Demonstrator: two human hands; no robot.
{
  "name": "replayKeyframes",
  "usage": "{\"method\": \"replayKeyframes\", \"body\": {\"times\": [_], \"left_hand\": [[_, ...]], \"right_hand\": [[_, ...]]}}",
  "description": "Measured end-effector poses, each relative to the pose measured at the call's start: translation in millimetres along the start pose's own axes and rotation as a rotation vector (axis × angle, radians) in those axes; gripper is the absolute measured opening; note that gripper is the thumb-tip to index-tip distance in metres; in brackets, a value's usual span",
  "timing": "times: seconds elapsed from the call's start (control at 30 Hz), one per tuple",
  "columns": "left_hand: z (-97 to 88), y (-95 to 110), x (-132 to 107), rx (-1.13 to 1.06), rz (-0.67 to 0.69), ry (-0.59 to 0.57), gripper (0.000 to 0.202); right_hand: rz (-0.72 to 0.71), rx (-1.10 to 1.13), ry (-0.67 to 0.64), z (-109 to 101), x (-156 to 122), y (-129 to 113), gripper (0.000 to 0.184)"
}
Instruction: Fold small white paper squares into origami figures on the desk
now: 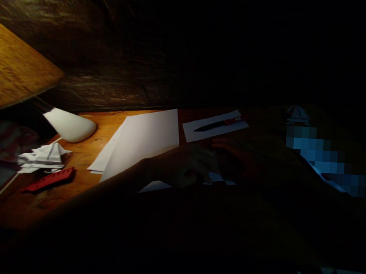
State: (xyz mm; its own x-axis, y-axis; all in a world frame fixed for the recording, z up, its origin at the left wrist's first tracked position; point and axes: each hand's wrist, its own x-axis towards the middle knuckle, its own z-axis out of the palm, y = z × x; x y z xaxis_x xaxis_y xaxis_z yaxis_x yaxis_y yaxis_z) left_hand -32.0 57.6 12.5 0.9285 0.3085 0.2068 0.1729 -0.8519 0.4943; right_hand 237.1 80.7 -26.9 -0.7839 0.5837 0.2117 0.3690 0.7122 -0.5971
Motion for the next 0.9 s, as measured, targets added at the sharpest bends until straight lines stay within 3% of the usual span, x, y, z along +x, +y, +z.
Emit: {"method": "replayKeyframes", "body": {"times": [0.23,0.4,0.63,0.9], "left_hand": [[1.2,5,1,0.064,0.052,0.063,0.035],[3.9,4,0,0.091,0.077,0.112,0.035],[5.1,1,-1,0.080,0.079,0.048,0.035],[6.2,1,-3,0.075,0.015,0.019,0.030]], "right_hand": [[0.002,-0.043,0.013,-3,-1,-15,0.067],[0.002,-0.022,0.030,0,-2,-11,0.068],[-0.069,-0.033,0.089,12,-6,4,0.068],[-0.038,-0.054,0.107,16,-9,3,0.062]]}}
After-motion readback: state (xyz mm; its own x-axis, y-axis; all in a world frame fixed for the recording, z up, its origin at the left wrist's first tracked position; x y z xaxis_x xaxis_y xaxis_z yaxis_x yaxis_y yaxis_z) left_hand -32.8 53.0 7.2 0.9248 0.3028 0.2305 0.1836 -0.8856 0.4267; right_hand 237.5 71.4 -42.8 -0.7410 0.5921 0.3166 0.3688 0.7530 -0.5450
